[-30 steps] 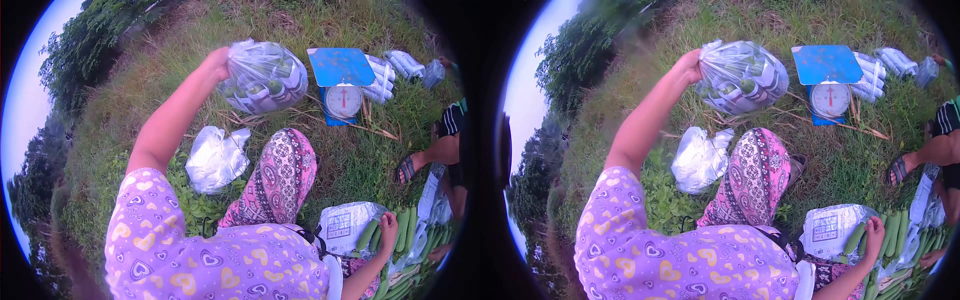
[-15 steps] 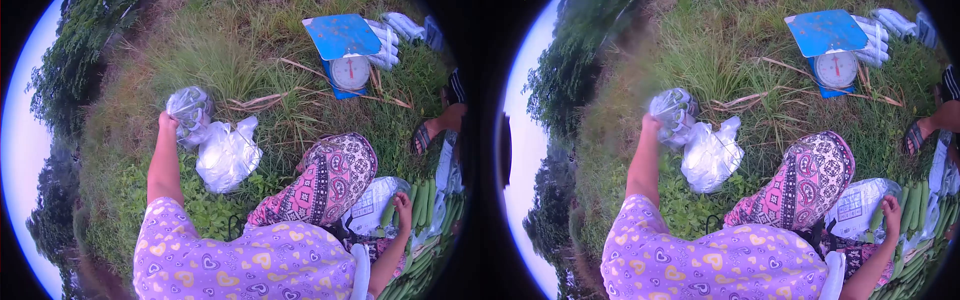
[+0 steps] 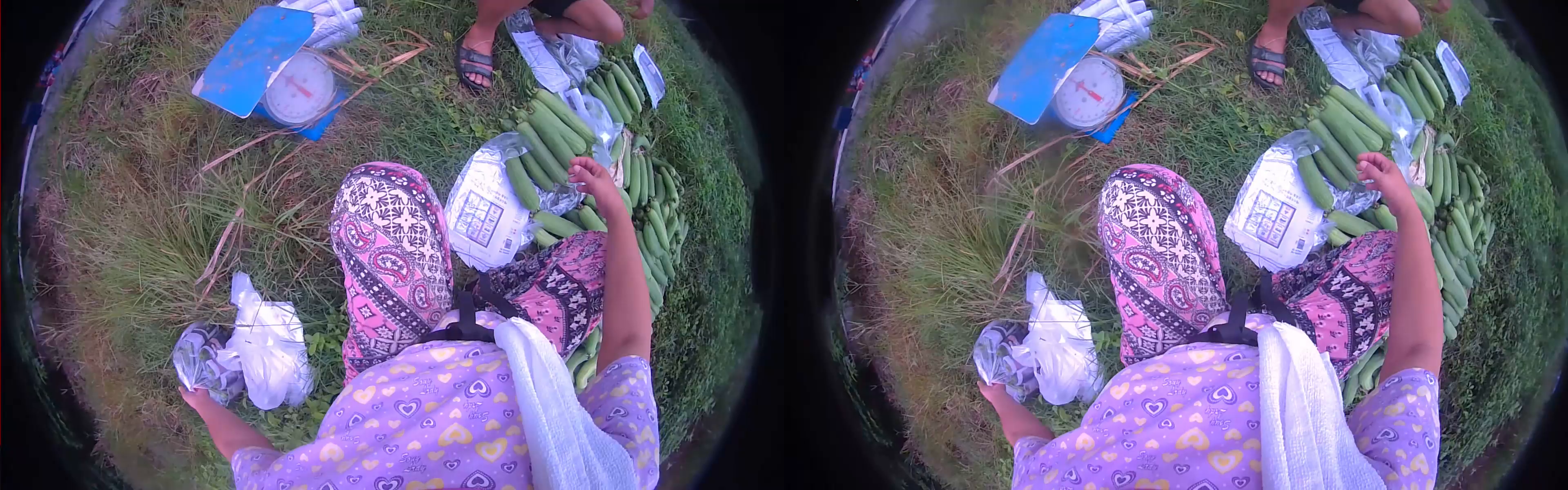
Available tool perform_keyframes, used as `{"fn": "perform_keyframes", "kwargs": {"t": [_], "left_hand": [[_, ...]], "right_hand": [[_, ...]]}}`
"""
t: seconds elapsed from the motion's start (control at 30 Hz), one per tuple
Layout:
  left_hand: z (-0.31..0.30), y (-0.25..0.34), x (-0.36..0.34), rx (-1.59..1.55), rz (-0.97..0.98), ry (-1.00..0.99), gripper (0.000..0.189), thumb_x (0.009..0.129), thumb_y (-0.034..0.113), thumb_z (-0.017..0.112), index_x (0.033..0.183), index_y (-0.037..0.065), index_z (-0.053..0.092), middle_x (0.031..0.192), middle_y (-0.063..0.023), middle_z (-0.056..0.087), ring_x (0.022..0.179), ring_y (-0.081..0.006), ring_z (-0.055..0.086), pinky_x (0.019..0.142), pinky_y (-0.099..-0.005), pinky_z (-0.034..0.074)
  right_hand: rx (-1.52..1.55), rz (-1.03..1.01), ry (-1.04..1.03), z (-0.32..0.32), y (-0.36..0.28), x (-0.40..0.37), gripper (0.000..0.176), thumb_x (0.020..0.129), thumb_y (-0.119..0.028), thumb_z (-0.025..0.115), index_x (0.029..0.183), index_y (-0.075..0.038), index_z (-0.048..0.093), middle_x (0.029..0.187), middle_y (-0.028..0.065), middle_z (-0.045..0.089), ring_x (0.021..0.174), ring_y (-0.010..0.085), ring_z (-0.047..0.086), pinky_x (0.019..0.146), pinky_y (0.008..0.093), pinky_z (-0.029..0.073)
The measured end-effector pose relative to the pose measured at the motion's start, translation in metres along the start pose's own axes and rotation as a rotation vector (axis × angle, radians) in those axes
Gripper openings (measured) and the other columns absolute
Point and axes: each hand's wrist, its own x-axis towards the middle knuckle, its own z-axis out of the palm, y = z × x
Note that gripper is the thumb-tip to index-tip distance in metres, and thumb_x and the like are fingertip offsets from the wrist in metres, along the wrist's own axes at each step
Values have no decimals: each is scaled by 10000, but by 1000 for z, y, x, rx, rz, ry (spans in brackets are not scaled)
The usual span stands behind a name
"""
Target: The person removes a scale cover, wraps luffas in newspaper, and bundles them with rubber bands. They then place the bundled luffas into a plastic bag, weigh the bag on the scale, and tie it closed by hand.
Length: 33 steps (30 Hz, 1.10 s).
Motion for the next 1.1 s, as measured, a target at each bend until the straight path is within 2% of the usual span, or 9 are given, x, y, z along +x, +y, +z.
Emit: {"fn": "perform_keyframes", "kwargs": {"t": [0.17,0.33,0.53,0.6,0.7,0.83,0.97,1.03,1.1], "left_hand": [[40,24,7,169,77,-20,499,875,261,480,1279,-31,457,1245,-157,532,1118,-274,521,954,-412,394],[95,59,-5,400,227,-59,549,871,279,520,1304,-45,423,1279,-169,503,1162,-273,484,993,-405,351],[220,114,-57,557,717,-271,610,859,300,581,1328,-45,397,1325,-168,466,1228,-267,425,1039,-389,299],[282,124,-124,577,887,-357,600,866,282,591,1347,-10,383,1350,-163,443,1267,-267,385,1053,-383,280],[353,111,-287,662,1088,-607,528,892,239,573,1358,59,401,1405,-156,382,1302,-259,345,1066,-388,263],[398,56,-474,902,1807,-767,431,907,230,559,1302,82,473,1467,-147,280,1335,-287,308,1080,-406,252],[398,-20,-626,903,1960,-1201,422,850,111,587,1257,59,486,1464,-145,290,1346,-311,288,1079,-414,264],[391,-49,-671,976,2118,-1336,469,783,33,614,1235,45,489,1457,-154,300,1338,-327,300,1071,-409,282],[389,-76,-700,1163,2152,-1463,484,767,36,631,1230,40,490,1444,-154,324,1327,-340,313,1064,-404,294]], "right_hand": [[-128,-42,112,-36,-9,-32,271,866,-251,598,1081,-87,589,928,-39,600,782,49,544,675,205,402],[-117,-89,260,-78,9,-71,263,861,-145,591,1080,0,581,891,-24,582,793,73,515,733,233,419],[-24,-23,385,-130,62,-100,233,868,-146,588,1056,-8,589,896,-22,590,793,54,515,700,215,408],[-13,4,400,-144,82,-97,233,867,-148,596,1054,-10,592,896,-13,602,799,69,535,712,228,427],[-45,-69,420,-158,110,-83,248,860,-154,610,1056,-3,598,908,5,619,817,92,557,747,248,446],[-107,-194,445,-162,139,-77,251,849,-163,626,1027,14,613,906,53,647,830,119,573,783,268,455],[-113,-205,502,-163,144,-102,247,838,-177,634,1019,-10,627,882,71,661,809,139,601,758,286,473],[-80,-209,571,-162,145,-127,244,832,-186,637,1013,-23,634,872,78,667,795,149,614,740,297,482],[-44,-278,627,-160,161,-151,244,825,-196,642,1002,-29,637,873,93,673,776,169,627,727,313,491]]}}
